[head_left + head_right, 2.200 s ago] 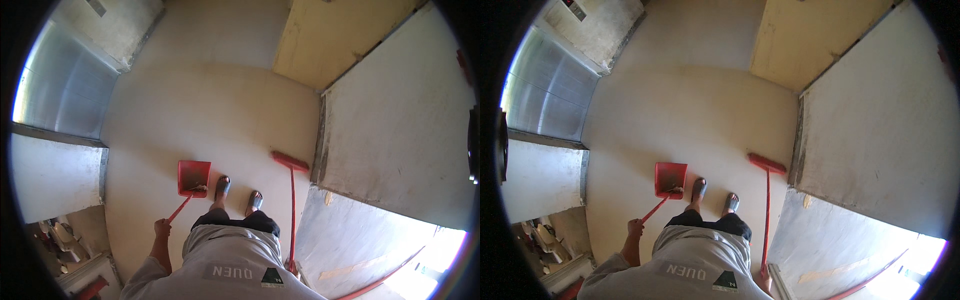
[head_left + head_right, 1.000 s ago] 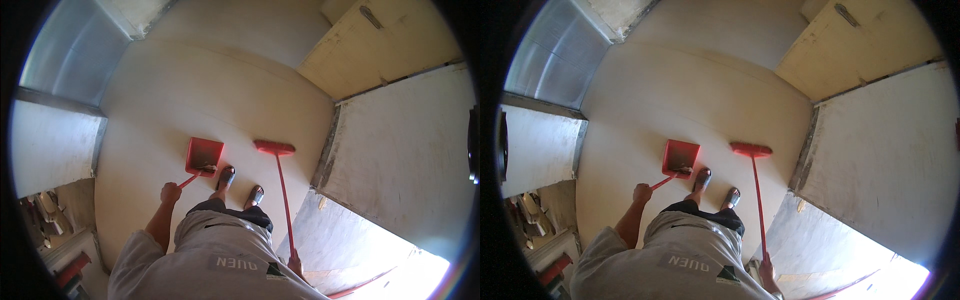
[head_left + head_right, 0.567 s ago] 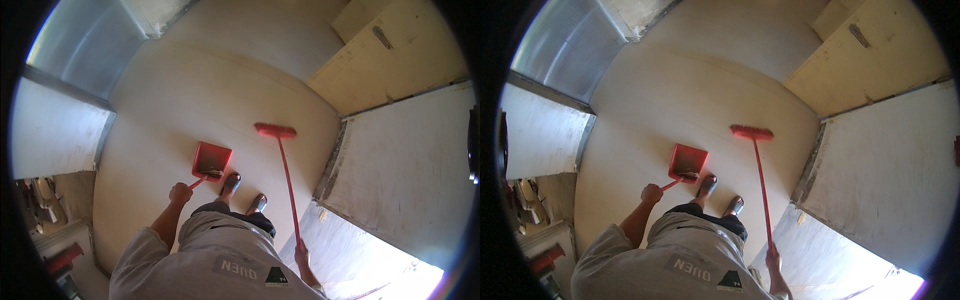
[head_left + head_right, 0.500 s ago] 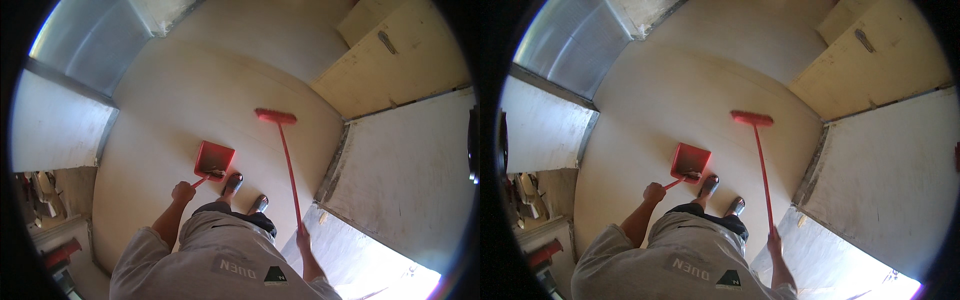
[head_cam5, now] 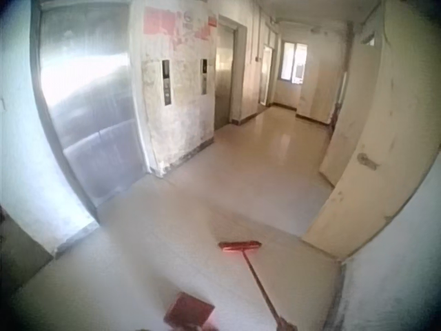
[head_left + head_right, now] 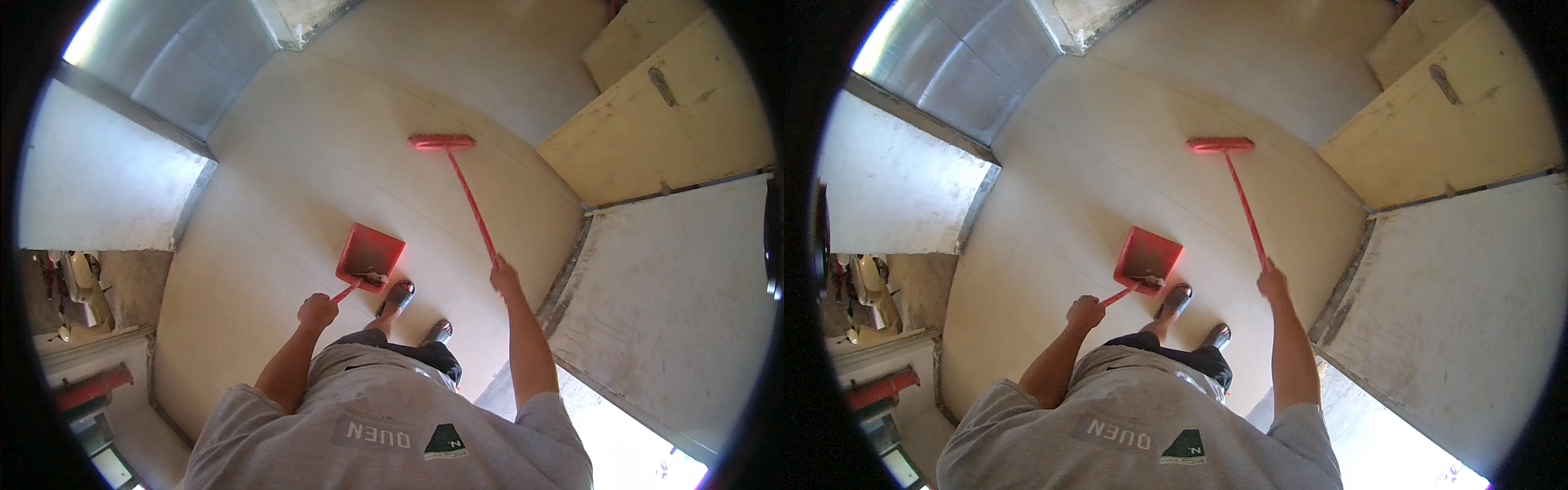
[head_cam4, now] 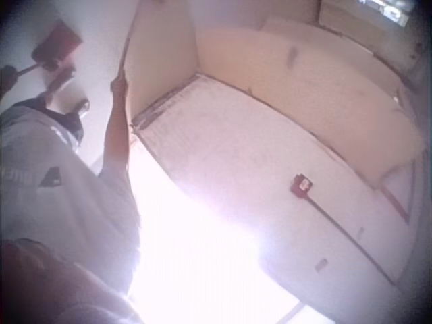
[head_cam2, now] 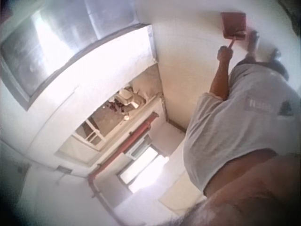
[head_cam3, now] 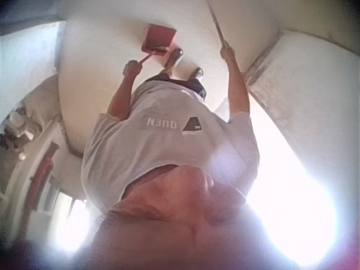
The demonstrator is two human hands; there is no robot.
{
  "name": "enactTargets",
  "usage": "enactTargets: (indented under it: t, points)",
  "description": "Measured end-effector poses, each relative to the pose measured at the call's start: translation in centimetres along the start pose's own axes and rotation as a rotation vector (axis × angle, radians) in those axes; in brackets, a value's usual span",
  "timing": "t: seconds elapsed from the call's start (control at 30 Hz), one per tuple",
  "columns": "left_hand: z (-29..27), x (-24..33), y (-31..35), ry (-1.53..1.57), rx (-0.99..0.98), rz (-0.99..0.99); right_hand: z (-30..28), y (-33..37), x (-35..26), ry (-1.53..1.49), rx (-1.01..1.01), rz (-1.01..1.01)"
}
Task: The person sweeps debris from a concrete floor into a dustpan and moves through hallway areas while continuing to sweep.
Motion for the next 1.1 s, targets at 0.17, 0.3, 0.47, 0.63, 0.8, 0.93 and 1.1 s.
enactTargets:
  t: [0.17, 0.3, 0.47, 0.63, 0.8, 0.93, 1.1]
  points:
    - [-0.3, 0.5, 0.1, 0.015, 0.008, 0.02, 6.1, 13.2, 14.0, 0.236, -0.035, 0.089]
    - [-0.1, 1.2, -1.1, -0.028, -0.049, 0.055, 5.7, 29.2, 20.9, 0.305, -0.14, 0.301]
    - [2.6, -1.2, -4.3, -0.023, -0.19, 0.117, 5.1, 43.2, 26.0, 0.262, -0.059, 0.328]
    - [3.6, -4.8, -5.4, 0.085, -0.165, 0.265, 5.1, 44.6, 26.8, 0.05, 0.07, 0.239]
    - [1.7, -5.5, -2.6, 0.537, -0.115, 0.002, 2.2, 34.1, 20.1, 0.035, 0.022, 0.219]
    - [-1.0, -6.1, -0.7, 0.503, -0.077, 0.056, 0.7, 25.7, 15.4, 0.182, -0.041, 0.242]
    - [-1.3, -7.2, -0.1, 0.346, 0.003, 0.108, 1.1, 25.1, 19.9, 0.242, -0.067, 0.188]
Point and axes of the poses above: each hand's wrist, its own y-axis away from the middle knuckle, its own z-axis out of the palm, x = y × z, the point moved 3 cm from there along -y, towards the middle knuckle, and after that the axes turned 4 degrees about y, right-handed, at the moved point
